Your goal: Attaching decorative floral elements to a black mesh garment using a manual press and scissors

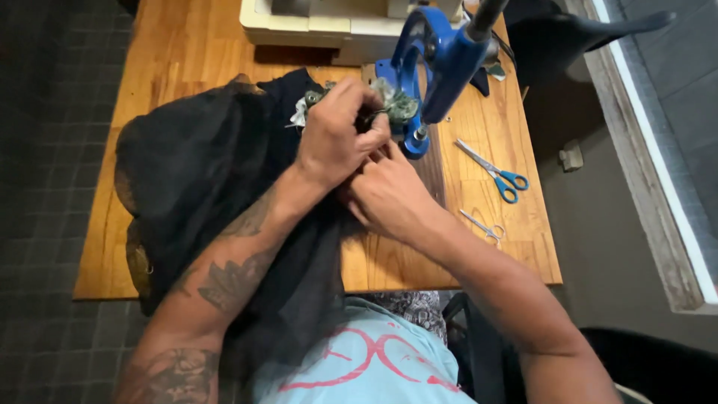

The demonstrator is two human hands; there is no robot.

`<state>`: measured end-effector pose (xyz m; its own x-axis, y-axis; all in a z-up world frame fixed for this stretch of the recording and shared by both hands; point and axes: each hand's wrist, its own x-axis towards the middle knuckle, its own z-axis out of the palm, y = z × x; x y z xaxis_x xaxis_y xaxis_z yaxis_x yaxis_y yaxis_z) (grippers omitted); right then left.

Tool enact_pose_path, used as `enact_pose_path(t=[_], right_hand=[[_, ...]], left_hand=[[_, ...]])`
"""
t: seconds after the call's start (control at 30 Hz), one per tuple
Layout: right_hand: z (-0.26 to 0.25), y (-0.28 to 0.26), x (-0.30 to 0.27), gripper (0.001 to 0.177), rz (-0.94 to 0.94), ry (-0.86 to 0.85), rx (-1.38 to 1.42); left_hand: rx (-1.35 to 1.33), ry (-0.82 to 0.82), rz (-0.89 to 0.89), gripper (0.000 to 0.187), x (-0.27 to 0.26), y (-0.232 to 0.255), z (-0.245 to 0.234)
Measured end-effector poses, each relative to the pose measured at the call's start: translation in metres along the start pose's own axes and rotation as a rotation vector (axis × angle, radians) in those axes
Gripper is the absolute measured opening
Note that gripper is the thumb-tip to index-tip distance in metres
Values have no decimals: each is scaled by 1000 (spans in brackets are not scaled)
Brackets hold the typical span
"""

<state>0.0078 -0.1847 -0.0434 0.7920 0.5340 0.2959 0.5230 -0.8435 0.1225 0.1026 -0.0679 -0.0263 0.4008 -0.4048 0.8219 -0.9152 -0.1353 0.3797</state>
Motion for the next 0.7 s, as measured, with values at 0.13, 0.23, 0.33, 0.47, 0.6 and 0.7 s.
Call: enact_pose_path(t=[0.13, 0.23, 0.33, 0.47, 0.6, 0.7], right_hand=[[-27, 3, -30, 15, -36, 294, 293], [-36, 12, -47, 4, 35, 595, 470], [-26, 31, -56, 15, 292, 688, 446], [-10, 63, -61, 14, 439, 617, 720], [-7, 78, -55, 28, 469, 479, 953], [-10, 90, -49, 32, 533, 369, 977]], left_hand=[[-37, -57, 3, 13, 3, 6, 23], [25, -103, 13, 15, 0, -3, 39], [13, -140, 21, 14, 0, -7, 43], [-51, -232, -10, 14, 4, 1, 37], [-13, -236, -57, 19, 10, -3, 34], [-114, -184, -104, 14, 18, -2, 36]])
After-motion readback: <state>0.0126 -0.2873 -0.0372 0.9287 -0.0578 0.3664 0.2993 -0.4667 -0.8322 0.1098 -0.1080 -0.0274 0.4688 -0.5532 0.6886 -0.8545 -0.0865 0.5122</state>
